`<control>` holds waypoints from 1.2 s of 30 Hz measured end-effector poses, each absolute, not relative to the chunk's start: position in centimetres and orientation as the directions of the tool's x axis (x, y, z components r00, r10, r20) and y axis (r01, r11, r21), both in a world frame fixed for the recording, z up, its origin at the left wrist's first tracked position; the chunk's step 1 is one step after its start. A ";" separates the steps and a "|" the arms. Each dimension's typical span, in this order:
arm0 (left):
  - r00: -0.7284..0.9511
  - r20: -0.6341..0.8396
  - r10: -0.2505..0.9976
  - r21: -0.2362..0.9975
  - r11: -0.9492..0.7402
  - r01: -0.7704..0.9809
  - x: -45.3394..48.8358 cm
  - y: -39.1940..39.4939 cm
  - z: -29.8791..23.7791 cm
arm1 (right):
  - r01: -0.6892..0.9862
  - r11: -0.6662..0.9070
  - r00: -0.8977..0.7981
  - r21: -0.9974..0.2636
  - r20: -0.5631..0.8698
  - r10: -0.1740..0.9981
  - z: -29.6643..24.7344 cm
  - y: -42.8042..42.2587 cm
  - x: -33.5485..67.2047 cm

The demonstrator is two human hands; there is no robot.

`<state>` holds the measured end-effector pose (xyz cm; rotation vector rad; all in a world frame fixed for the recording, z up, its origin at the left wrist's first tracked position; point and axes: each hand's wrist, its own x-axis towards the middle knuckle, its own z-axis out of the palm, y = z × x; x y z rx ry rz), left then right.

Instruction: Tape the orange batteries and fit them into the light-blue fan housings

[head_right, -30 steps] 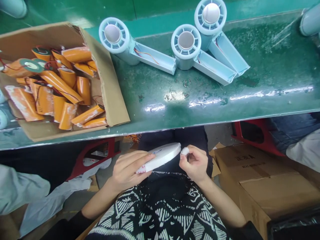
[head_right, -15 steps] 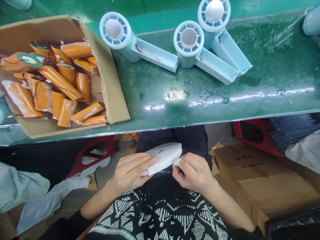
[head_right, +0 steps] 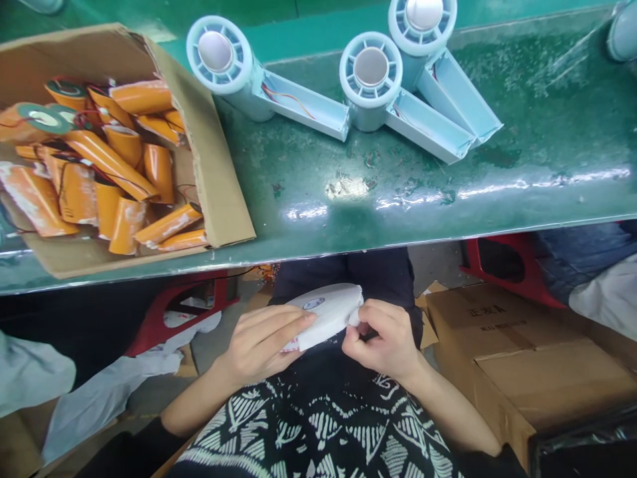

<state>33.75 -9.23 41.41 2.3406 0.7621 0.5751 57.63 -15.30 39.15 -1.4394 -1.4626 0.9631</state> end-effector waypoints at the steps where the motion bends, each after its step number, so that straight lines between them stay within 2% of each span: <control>1: 0.740 0.211 0.639 0.659 -0.652 0.375 33.7 -9.2 41.4 | 0.310 0.000 0.035 -0.951 0.012 0.999 39.1 -15.4 57.6; 5: 0.742 0.207 0.638 0.659 -0.651 0.376 33.7 -9.3 41.3 | 0.183 -0.140 0.080 -0.973 -0.128 0.989 38.8 -15.6 57.4; 10: 0.751 0.197 0.630 0.659 -0.653 0.375 33.8 -9.2 41.3 | 0.040 -0.234 0.112 -0.971 -0.228 0.967 38.5 -15.7 57.4; 14: 0.749 0.200 0.632 0.658 -0.653 0.375 33.5 -9.3 41.2 | -0.163 -0.300 0.129 -0.940 -0.322 0.938 37.3 -16.5 57.2; 18: 0.737 0.213 0.642 0.666 -0.647 0.371 33.3 -9.4 41.2 | -0.458 -0.374 0.127 -0.806 -0.476 0.870 36.1 -17.3 56.9; 22: 0.722 0.221 0.656 0.671 -0.640 0.376 33.1 -9.3 41.1 | -0.713 -0.344 0.144 -0.612 -0.607 0.782 35.9 -16.3 57.0; 25: 0.710 0.222 0.668 0.678 -0.630 0.380 33.0 -9.2 40.9 | -0.828 -0.317 0.142 -0.461 -0.721 0.678 35.3 -14.8 57.6; 27: 0.706 0.233 0.669 0.684 -0.628 0.370 32.9 -9.1 40.7 | -0.860 -0.287 0.181 -0.421 -0.779 0.600 34.3 -14.1 58.1; 30: 0.675 0.270 0.687 0.694 -0.625 0.358 32.2 -9.1 40.7 | -0.825 -0.280 0.297 -0.491 -0.798 0.525 32.9 -14.4 59.3; 32: 0.628 0.295 0.721 0.715 -0.602 0.356 31.5 -9.0 40.9 | -0.701 -0.386 0.367 -0.600 -0.767 0.526 32.5 -14.9 60.8; 33: 0.598 0.303 0.742 0.728 -0.585 0.358 31.0 -8.8 40.9 | -0.577 -0.466 0.402 -0.671 -0.730 0.553 32.6 -15.0 61.8; 34: 0.566 0.313 0.763 0.739 -0.570 0.359 30.5 -8.5 41.0 | -0.381 -0.521 0.466 -0.764 -0.645 0.606 33.0 -14.9 62.9; 35: 0.536 0.326 0.779 0.746 -0.560 0.360 30.0 -8.2 41.1 | -0.133 -0.533 0.498 -0.836 -0.521 0.693 33.9 -14.6 63.9; 36: 0.508 0.342 0.791 0.746 -0.557 0.365 29.6 -7.8 41.3 | 0.099 -0.467 0.470 -0.879 -0.373 0.800 35.2 -13.9 64.8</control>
